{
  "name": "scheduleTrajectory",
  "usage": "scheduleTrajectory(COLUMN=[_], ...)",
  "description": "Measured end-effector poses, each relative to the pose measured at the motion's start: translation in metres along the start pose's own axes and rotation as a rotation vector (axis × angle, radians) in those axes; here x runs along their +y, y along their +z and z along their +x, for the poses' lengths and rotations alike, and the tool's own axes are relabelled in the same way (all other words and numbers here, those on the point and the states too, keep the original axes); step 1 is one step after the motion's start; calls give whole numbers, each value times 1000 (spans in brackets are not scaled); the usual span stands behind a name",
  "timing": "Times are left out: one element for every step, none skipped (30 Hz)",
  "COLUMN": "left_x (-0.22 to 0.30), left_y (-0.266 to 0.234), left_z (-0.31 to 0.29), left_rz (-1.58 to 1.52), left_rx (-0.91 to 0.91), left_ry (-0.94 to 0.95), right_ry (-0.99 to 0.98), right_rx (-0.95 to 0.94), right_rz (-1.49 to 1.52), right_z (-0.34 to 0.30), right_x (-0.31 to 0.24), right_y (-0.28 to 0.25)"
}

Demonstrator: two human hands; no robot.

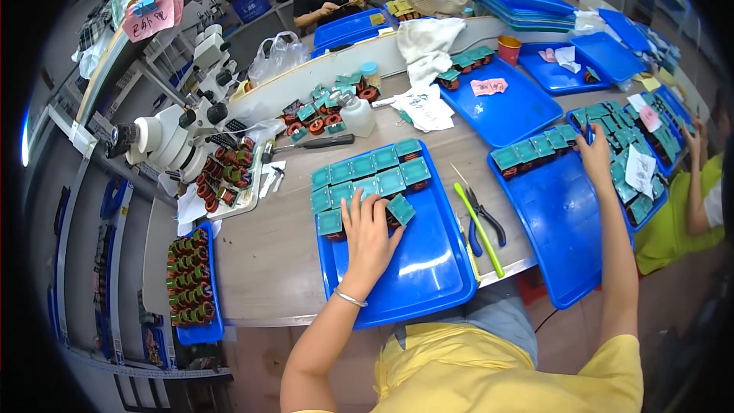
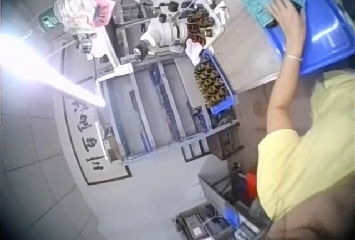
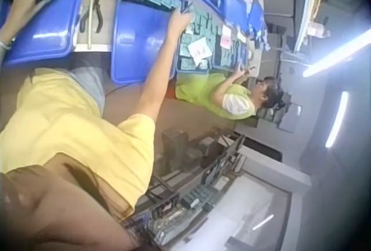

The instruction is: Trimming excess wires from electronic components using pliers at an assembly workbench.

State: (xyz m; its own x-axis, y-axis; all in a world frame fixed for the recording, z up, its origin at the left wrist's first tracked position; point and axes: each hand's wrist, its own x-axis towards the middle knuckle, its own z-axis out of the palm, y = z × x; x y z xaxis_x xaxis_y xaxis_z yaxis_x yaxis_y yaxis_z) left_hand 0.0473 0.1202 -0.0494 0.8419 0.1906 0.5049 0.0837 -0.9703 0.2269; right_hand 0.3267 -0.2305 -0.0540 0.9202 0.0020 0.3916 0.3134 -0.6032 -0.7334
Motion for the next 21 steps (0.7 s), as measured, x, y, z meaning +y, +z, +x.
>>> scheduleTrajectory(left_x=[1,2,2,1,2,7,13,21,28,37,45,52,58,63,70,80,86,86,87,88,88], left_y=[0,0,-2,-4,-6,-13,-20,-27,-36,-44,-47,-52,-55,-57,-63,-70,-73,-69,-69,-71,-71], left_z=[0,-1,-3,-6,-7,-5,-5,-7,-12,-13,-17,-24,-30,-36,-38,-39,-42,-47,-50,-53,-54], left_rz=[11,12,-17,-42,-73,-126,-130,-719,-1296,-1395,-1398,-1619,-1846,-1841,-1843,-1966,-2088,-2106,-2109,-2162,-2216], left_rx=[11,9,15,21,28,46,40,-48,-133,-124,-134,-177,-231,-302,-311,-372,-434,-460,-465,-485,-503], left_ry=[39,41,36,28,26,24,32,-219,-489,-431,-432,-488,-544,-503,-507,-504,-499,-525,-527,-531,-536], right_ry=[-120,-74,-138,-164,-169,-273,-266,-247,-222,-205,-187,-195,-196,-201,-199,-209,-218,-213,-191,-168,-164], right_rx=[27,-21,-99,-153,-177,-212,-283,-351,-479,-548,-618,-678,-733,-776,-798,-825,-851,-849,-874,-898,-897], right_rz=[97,199,299,397,398,371,396,478,475,558,641,679,710,784,837,875,913,910,903,896,894], right_z=[-13,-27,-45,-64,-82,-95,-109,-124,-133,-141,-148,-154,-159,-163,-168,-171,-174,-176,-178,-181,-182], right_x=[-16,-35,-59,-85,-107,-113,-125,-139,-154,-165,-175,-184,-190,-196,-200,-205,-208,-210,-211,-211,-212], right_y=[-2,-1,-3,-2,-5,-7,-10,-12,-18,-22,-24,-24,-25,-26,-23,-23,-23,-24,-26,-28,-29])
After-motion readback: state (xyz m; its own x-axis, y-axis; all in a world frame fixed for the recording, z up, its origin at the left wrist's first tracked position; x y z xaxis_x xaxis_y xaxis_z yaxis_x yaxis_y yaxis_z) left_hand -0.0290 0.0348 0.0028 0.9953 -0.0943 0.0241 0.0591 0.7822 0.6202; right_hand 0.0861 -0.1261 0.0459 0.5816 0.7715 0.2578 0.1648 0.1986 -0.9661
